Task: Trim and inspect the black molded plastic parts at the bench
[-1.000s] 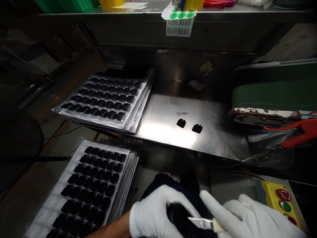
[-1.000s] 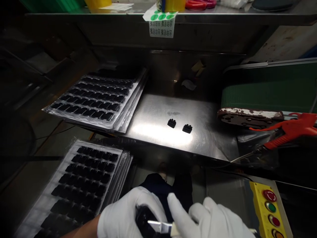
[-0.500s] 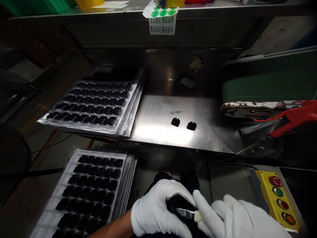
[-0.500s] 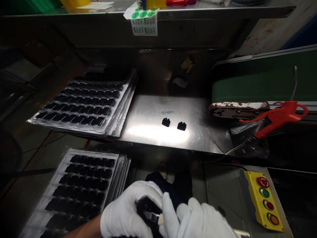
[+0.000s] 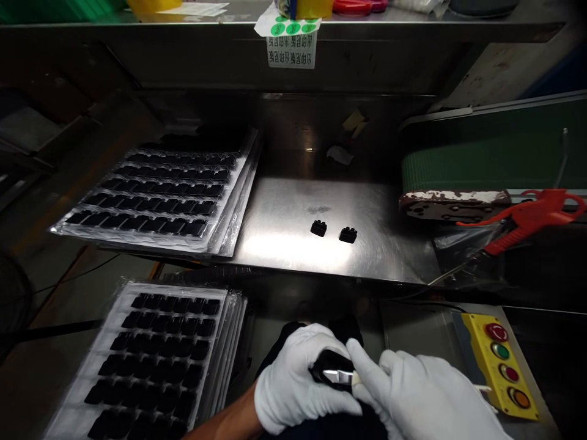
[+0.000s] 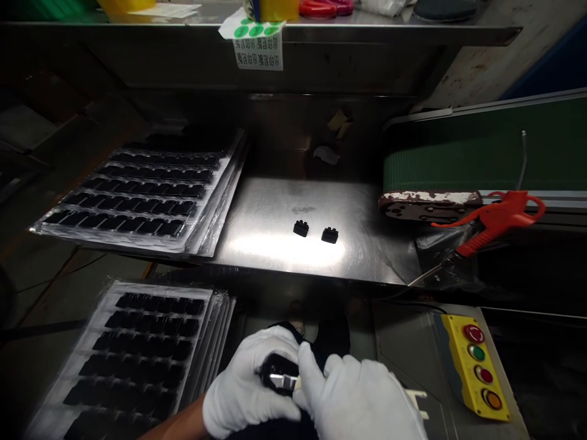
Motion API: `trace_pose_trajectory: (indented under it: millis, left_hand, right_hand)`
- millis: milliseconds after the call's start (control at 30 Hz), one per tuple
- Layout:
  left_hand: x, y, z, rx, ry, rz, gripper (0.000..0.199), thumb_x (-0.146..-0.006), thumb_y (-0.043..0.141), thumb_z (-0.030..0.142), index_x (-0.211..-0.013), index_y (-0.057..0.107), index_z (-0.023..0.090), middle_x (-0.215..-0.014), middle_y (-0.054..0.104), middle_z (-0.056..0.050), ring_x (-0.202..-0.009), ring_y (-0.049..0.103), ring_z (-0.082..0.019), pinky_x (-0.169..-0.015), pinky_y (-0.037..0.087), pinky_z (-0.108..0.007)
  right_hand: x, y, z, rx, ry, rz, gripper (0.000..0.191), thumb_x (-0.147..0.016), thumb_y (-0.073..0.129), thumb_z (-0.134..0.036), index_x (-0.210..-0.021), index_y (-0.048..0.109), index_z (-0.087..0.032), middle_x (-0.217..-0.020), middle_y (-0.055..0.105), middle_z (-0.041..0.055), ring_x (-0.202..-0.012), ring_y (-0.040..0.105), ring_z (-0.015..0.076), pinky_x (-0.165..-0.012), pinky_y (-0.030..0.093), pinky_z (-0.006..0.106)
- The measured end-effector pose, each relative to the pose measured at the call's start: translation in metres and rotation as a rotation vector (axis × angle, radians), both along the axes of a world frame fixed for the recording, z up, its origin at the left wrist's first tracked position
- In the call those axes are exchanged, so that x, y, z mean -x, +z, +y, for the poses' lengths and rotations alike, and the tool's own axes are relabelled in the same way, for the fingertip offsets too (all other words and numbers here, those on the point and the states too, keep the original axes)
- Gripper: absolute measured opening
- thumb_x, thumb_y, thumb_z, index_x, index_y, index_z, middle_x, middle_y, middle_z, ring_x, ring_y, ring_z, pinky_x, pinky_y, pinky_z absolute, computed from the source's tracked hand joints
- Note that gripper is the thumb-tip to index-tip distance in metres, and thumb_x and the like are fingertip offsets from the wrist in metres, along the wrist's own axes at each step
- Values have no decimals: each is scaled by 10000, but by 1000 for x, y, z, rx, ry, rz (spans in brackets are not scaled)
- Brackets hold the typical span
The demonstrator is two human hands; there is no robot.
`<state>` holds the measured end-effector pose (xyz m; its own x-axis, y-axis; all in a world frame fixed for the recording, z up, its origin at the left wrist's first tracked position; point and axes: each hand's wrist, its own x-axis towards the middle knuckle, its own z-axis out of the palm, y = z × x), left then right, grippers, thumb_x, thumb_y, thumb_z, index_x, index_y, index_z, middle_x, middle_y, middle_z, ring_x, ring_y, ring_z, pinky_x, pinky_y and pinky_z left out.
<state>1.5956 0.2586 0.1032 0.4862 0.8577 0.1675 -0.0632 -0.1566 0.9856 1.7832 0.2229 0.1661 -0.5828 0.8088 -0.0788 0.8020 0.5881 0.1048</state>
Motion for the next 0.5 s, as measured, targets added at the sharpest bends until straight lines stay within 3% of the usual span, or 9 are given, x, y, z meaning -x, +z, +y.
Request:
trace_pose_trajectory:
  millis: [67,133,233,300,333,367,400,500]
  left_hand:
    - [0,-4,-1,38,31,37,384,-680,810,510,-827,703,173,-678,685,-18,-634,581,-138,-669,474,-264]
    - [1,-7,0,50,28,43,391,-672,812,519,-831,708,177,-680,689,-19,-644,590,-142,-672,475,-265]
    - [6,-12,4,-47,-22,-18,430,-613,870,460,-902,705,188,-763,739,-31,-690,658,-158,-725,502,-274]
    - [12,-15,8,-110,-12,-25,472,-586,893,426,-957,707,203,-863,767,-52,-773,706,-187,-782,519,-289]
    - [16,-15,9,-120,8,-15,489,-580,893,431,-975,710,209,-905,772,-61,-818,717,-203,-808,525,-299]
    - [21,-15,10,-115,34,5,492,-578,891,434,-980,714,212,-931,773,-67,-856,720,-214,-827,529,-306]
    - [26,-15,11,-103,59,27,482,-577,890,430,-973,719,212,-944,772,-69,-882,718,-220,-840,534,-311]
    - [42,-9,14,-68,122,82,427,-590,899,346,-956,731,204,-962,767,-67,-911,708,-219,-864,541,-318]
  right_hand:
    - [0,-2,5,33,-8,67,536,-712,534,-121,-1247,555,-153,-592,596,-35,-399,558,178,-359,330,333]
    - [-3,5,16,164,-54,179,438,-816,504,-165,-1250,568,-171,-625,628,-23,-439,579,179,-391,367,318]
    - [-17,14,38,785,-175,534,253,-951,454,-320,-1092,659,-279,-730,668,-35,-590,605,142,-535,449,263]
    - [-34,-1,50,1188,-311,802,282,-948,471,-441,-1055,683,-288,-722,641,-43,-644,571,126,-606,448,258]
    - [-43,-16,56,1245,-424,920,336,-919,504,-498,-1076,687,-264,-668,608,-39,-620,542,126,-594,430,265]
    - [-53,-37,61,1210,-583,1000,401,-881,553,-531,-1089,687,-216,-624,589,-31,-591,513,127,-576,405,272]
    - [-63,-60,67,1093,-865,1096,447,-830,608,-558,-1047,694,-176,-605,578,-24,-512,444,110,-491,324,264]
    - [-85,-124,92,783,-1145,1124,478,-865,531,-541,-1048,633,-111,-699,603,19,-502,448,105,-450,327,262]
